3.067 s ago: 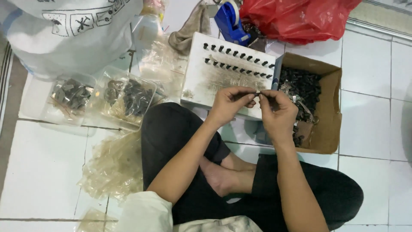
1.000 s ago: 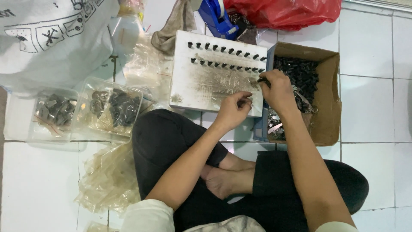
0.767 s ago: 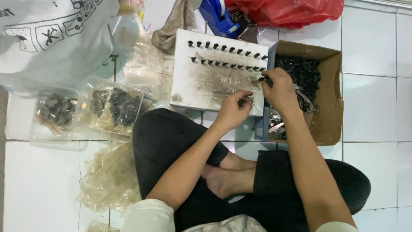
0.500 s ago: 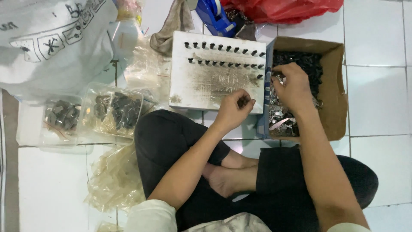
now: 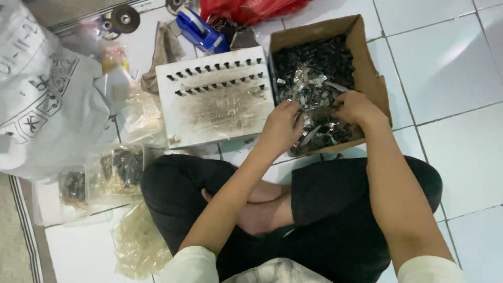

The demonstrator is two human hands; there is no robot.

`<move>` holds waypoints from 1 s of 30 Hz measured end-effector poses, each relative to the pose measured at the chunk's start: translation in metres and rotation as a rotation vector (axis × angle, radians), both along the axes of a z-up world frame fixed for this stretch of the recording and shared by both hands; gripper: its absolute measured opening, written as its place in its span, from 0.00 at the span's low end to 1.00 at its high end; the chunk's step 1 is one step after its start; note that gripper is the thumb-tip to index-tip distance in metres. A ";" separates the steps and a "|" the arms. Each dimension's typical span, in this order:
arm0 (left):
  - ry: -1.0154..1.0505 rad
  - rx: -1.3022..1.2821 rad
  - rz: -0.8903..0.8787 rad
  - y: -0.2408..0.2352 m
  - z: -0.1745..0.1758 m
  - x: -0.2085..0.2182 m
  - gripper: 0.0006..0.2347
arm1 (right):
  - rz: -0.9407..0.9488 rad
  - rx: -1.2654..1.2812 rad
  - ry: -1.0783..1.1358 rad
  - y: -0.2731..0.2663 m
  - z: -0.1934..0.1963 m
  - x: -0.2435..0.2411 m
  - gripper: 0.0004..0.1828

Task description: Applying small black caps onto a grid of pins on a template board while sitting on the floor.

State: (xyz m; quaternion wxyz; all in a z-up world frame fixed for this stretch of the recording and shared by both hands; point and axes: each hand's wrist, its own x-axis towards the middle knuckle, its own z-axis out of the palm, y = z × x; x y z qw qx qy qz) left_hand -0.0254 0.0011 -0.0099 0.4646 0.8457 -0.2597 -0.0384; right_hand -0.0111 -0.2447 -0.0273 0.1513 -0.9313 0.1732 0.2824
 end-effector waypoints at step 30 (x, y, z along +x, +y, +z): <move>0.274 -0.006 0.132 -0.101 -0.069 0.142 0.06 | -0.151 0.370 -0.353 -0.020 -0.030 0.049 0.17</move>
